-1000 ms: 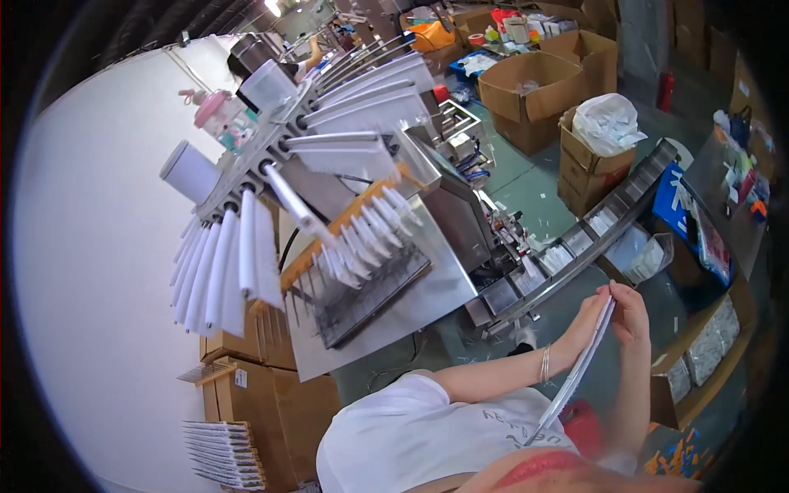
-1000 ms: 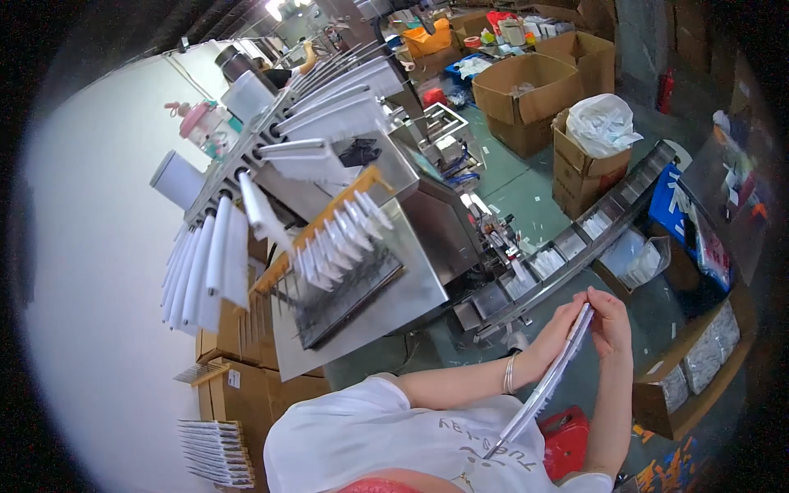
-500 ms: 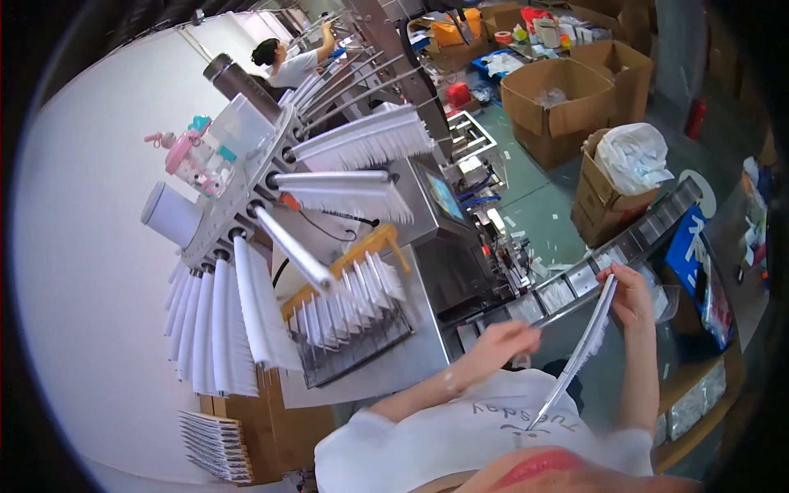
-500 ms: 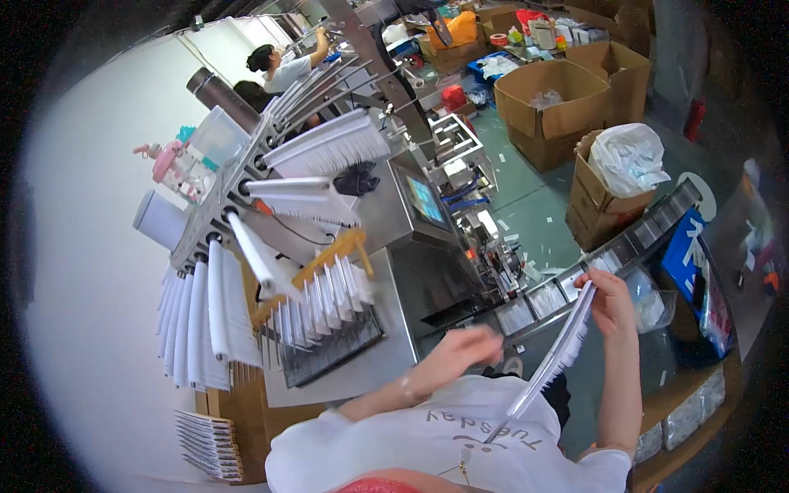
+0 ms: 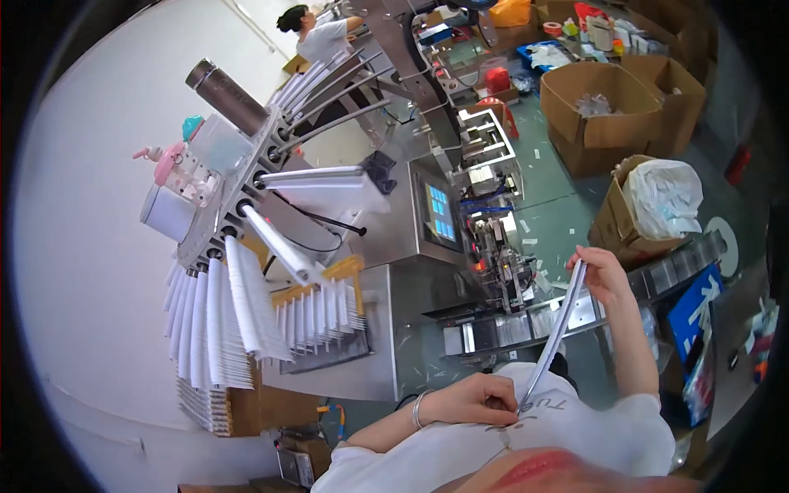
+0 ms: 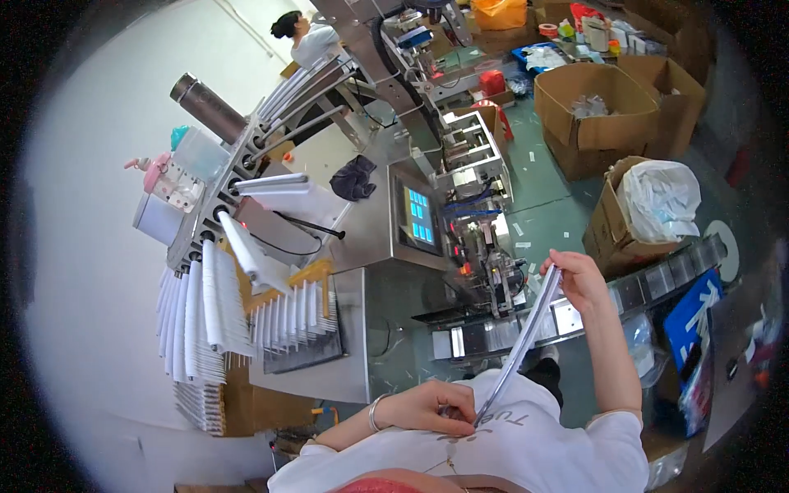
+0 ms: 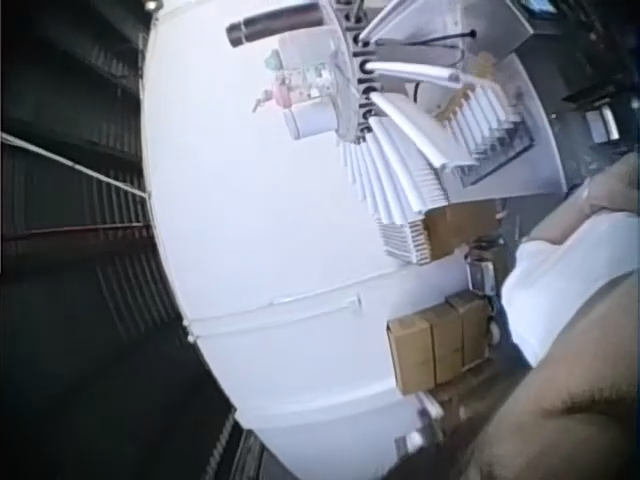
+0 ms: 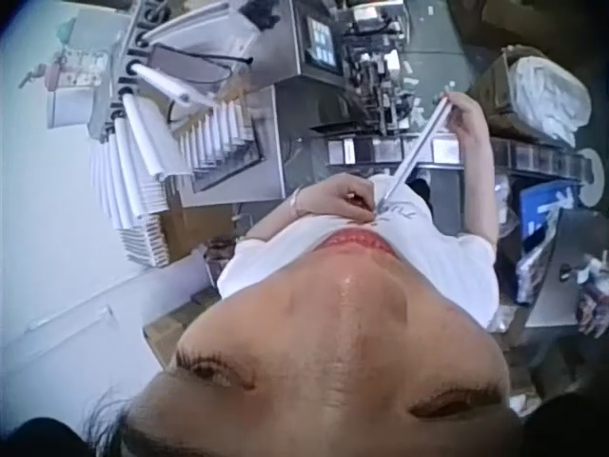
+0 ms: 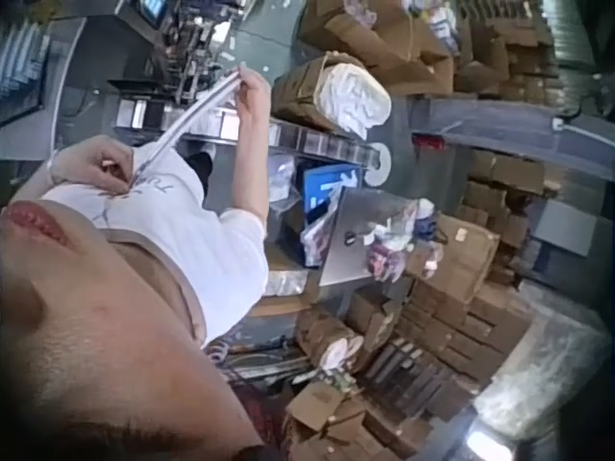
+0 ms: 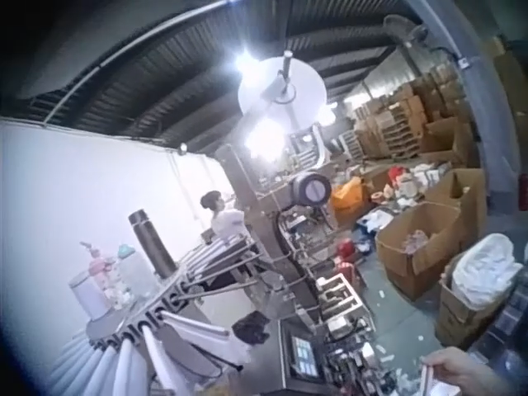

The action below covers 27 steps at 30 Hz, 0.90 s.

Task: Sorting industrial brush-like parts from a machine and packaging them into plastic bags for shipment.

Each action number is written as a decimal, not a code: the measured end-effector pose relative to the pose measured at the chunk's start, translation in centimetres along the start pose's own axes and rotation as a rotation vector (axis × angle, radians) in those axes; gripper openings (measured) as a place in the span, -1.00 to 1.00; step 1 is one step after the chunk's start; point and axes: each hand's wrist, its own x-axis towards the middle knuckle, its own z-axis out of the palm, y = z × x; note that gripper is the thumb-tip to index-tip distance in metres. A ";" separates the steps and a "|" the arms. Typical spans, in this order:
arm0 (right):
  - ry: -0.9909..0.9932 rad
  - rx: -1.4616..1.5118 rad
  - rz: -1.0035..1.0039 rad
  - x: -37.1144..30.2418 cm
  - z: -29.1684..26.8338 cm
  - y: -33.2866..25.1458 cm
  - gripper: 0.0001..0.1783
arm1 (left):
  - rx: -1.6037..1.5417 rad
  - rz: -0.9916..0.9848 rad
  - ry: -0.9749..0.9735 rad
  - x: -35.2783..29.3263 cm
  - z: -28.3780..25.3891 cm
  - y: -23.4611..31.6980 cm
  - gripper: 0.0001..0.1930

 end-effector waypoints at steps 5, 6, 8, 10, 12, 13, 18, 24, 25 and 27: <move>0.011 -0.041 -0.160 3.2 -5.1 -6.8 -0.75 | 0.055 -0.107 0.256 6.1 0.8 0.9 -0.88; 0.030 -0.042 -0.195 3.5 -5.9 -8.2 -0.75 | 0.113 -0.092 0.422 7.2 0.9 0.6 -0.88; 0.043 -0.048 -0.298 3.5 -6.2 -11.2 -0.77 | 0.261 -0.093 0.700 9.2 0.8 0.3 -0.89; 0.014 -0.076 -0.349 3.1 -5.8 -13.5 -0.78 | 0.418 -0.011 0.922 10.5 0.2 0.7 -0.88; -0.056 -0.097 -0.509 2.7 -4.5 -14.6 -0.79 | 0.516 0.067 1.138 11.0 -1.0 1.2 -0.87; -0.069 -0.107 -0.503 2.4 -3.6 -15.0 -0.79 | 0.531 0.109 1.257 11.1 -1.4 1.5 -0.87; -0.254 -0.140 -0.676 2.5 -2.2 -17.1 -0.77 | 0.305 0.261 1.522 10.6 -1.9 3.2 -0.83; -0.517 -0.181 -0.702 0.2 -0.8 -19.1 -0.79 | 0.167 0.495 1.693 10.6 -4.4 4.4 -0.76; -0.512 -0.201 -0.680 0.0 -0.3 -19.1 -0.79 | 0.155 0.516 1.724 10.4 -5.0 4.9 -0.77; -0.475 -0.292 -0.701 -0.1 0.4 -19.5 -0.80 | 0.135 0.610 1.730 10.1 -6.3 5.3 -0.74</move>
